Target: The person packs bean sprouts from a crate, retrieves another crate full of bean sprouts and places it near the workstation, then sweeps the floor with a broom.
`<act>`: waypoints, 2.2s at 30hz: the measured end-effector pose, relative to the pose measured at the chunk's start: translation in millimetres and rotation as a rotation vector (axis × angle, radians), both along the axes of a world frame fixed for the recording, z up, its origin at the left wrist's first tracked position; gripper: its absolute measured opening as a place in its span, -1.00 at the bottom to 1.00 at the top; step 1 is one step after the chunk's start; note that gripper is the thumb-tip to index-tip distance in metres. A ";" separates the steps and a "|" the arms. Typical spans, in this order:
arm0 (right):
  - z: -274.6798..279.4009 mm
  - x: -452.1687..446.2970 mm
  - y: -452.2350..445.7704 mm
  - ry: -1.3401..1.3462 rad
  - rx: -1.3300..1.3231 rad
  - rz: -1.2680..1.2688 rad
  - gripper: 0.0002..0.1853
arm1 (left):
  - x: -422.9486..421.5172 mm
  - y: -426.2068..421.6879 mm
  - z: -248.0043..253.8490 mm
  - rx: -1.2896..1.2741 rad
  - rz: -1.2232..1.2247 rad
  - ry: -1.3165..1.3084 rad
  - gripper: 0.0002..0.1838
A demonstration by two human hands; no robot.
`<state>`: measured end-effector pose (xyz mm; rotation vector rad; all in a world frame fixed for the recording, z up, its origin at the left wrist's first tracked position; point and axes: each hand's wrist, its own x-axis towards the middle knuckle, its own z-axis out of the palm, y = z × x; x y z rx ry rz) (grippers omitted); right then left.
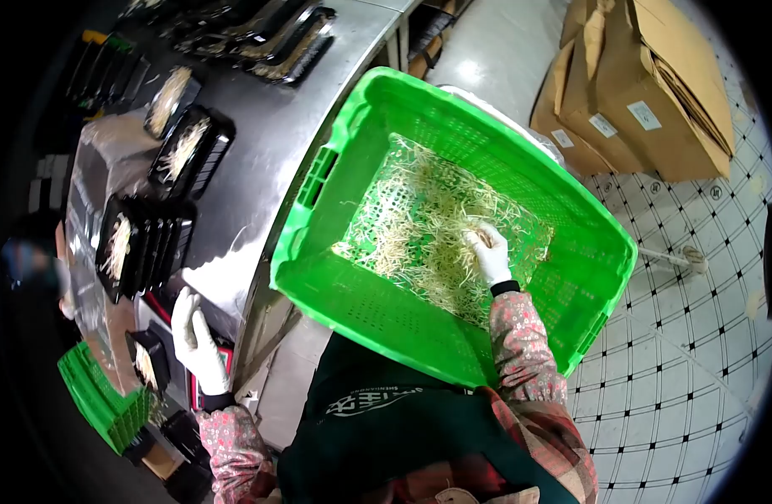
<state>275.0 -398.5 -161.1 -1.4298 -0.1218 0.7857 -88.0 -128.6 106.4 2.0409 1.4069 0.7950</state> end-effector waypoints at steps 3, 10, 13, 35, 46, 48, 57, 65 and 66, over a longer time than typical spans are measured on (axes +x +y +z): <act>23.9 5.0 5.6 -0.122 -0.102 0.125 -0.70 | -25.7 -8.6 5.6 0.042 0.048 -0.033 -0.77; 22.1 12.7 14.2 -0.250 -0.218 0.238 -0.63 | -142.1 -40.5 12.7 0.323 0.391 0.150 -0.75; 0.7 15.2 20.7 -0.213 -0.146 0.273 -0.66 | -217.7 -59.4 -4.8 0.472 0.694 0.216 -0.64; 17.8 45.1 52.9 -0.468 -0.347 0.595 -0.70 | -528.5 -107.5 -26.7 0.335 1.542 0.545 -0.79; 62.5 6.2 33.4 -0.380 -0.193 0.212 -0.76 | -241.7 -60.7 101.3 0.469 0.828 -0.455 -0.88; 57.7 7.4 28.7 -0.406 -0.239 0.248 -0.77 | -193.4 -50.0 91.7 0.510 0.233 -0.115 -0.81; 100.0 1.3 22.0 -0.334 -0.185 0.014 -0.79 | -39.3 51.1 -88.5 -0.012 -0.179 -0.089 -0.87; 82.3 -14.9 6.0 -0.296 -0.344 0.148 -0.64 | 13.3 48.2 -38.3 0.458 -0.295 0.649 -0.36; 80.1 -15.6 2.1 -0.411 -0.378 0.206 -0.55 | 30.6 40.2 -25.2 0.439 -0.343 0.528 -0.36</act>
